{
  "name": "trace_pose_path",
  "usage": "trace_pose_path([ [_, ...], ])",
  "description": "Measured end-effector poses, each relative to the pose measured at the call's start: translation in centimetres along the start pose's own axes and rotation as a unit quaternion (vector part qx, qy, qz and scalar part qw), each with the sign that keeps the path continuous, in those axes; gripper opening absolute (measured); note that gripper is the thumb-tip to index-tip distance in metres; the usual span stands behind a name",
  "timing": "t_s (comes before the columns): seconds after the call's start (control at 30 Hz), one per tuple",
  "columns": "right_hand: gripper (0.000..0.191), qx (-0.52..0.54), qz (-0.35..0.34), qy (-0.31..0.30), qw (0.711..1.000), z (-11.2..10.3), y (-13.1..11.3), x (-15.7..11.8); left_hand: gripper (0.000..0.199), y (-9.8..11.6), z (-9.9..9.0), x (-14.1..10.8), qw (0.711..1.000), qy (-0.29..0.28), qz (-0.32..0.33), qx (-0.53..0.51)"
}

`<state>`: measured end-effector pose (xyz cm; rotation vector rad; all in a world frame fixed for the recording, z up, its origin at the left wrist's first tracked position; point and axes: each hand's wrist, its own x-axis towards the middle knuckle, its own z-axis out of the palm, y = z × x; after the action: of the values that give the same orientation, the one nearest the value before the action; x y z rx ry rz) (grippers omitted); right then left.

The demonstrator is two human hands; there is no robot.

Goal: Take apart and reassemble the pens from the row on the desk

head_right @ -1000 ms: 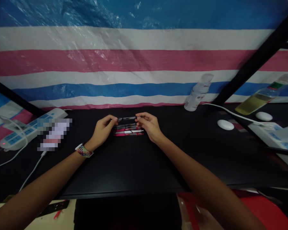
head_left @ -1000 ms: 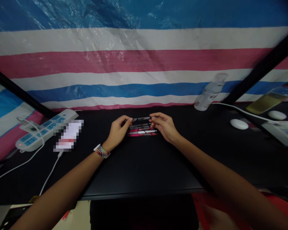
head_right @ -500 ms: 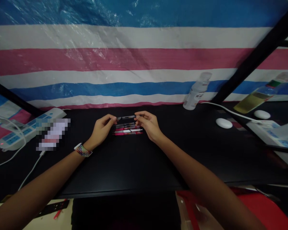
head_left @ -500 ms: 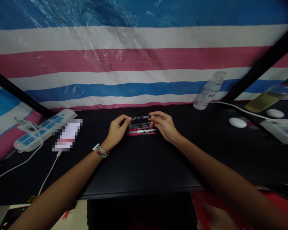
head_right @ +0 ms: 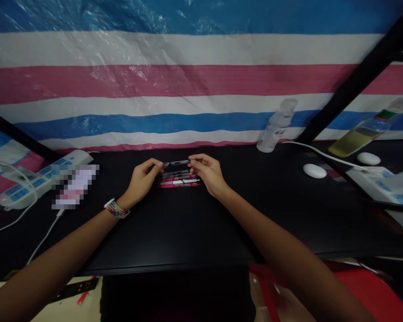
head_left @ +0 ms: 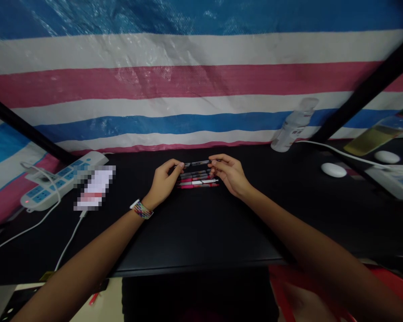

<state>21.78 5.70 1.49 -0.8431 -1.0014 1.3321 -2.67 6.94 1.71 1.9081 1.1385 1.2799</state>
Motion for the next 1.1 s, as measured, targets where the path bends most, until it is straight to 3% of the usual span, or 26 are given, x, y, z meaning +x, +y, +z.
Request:
trace_pose_path([
  [0.43,0.022,0.0,-0.001,0.004,1.0,0.0,0.18,0.07,0.03,0.29,0.07,-0.06,1.0,0.005,-0.001,-0.006],
  [1.1,0.028,0.011,-0.018,0.005,1.0,0.14,0.09,0.04,0.038,0.14,-0.03,-0.23,1.0,-0.008,-0.006,0.009],
])
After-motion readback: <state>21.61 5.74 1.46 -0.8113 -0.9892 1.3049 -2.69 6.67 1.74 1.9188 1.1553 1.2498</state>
